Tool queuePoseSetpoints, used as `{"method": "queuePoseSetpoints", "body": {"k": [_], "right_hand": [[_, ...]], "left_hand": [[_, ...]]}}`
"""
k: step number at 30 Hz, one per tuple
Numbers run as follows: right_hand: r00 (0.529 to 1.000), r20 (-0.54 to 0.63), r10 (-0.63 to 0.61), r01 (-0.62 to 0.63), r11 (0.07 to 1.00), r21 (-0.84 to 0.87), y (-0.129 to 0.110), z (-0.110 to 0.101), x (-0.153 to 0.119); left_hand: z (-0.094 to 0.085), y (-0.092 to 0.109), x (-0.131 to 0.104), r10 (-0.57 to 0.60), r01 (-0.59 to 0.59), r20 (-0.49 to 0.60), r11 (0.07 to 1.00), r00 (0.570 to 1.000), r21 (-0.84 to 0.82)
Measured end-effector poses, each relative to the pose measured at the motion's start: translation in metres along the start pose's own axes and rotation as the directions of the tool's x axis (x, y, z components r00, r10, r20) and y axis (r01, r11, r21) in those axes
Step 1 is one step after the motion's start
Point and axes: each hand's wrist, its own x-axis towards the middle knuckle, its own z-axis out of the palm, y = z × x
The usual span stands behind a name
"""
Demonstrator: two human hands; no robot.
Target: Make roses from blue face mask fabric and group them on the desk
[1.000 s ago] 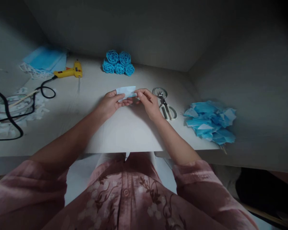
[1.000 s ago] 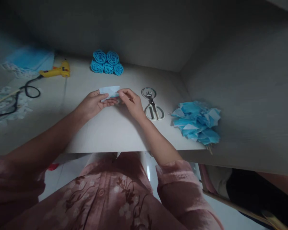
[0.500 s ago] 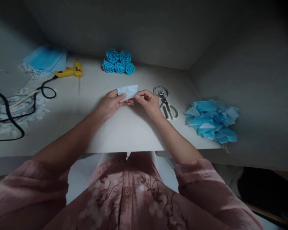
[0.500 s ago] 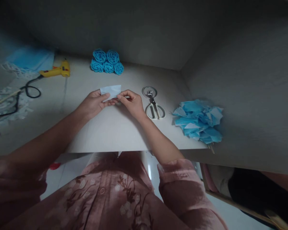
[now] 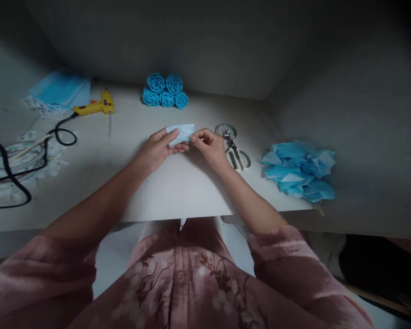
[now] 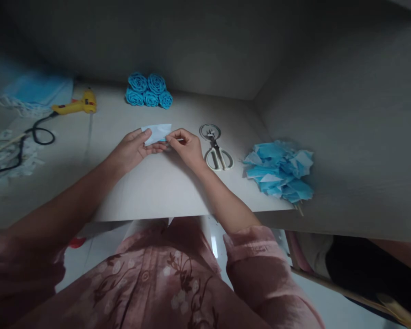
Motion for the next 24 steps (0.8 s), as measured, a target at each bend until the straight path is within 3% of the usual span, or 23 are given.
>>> {"method": "queuePoseSetpoints", "body": {"k": [13, 24], "right_hand": [[0.998, -0.036, -0.047, 0.047, 0.999, 0.016, -0.002, -0.001, 0.001], [0.999, -0.049, -0.019, 0.02, 1.0, 0.007, -0.001, -0.003, 0.001]], "left_hand": [[-0.005, -0.004, 0.002, 0.039, -0.044, 0.046, 0.993, 0.998, 0.108], [-0.013, -0.009, 0.005, 0.064, -0.07, 0.069, 0.994, 0.996, 0.084]]}}
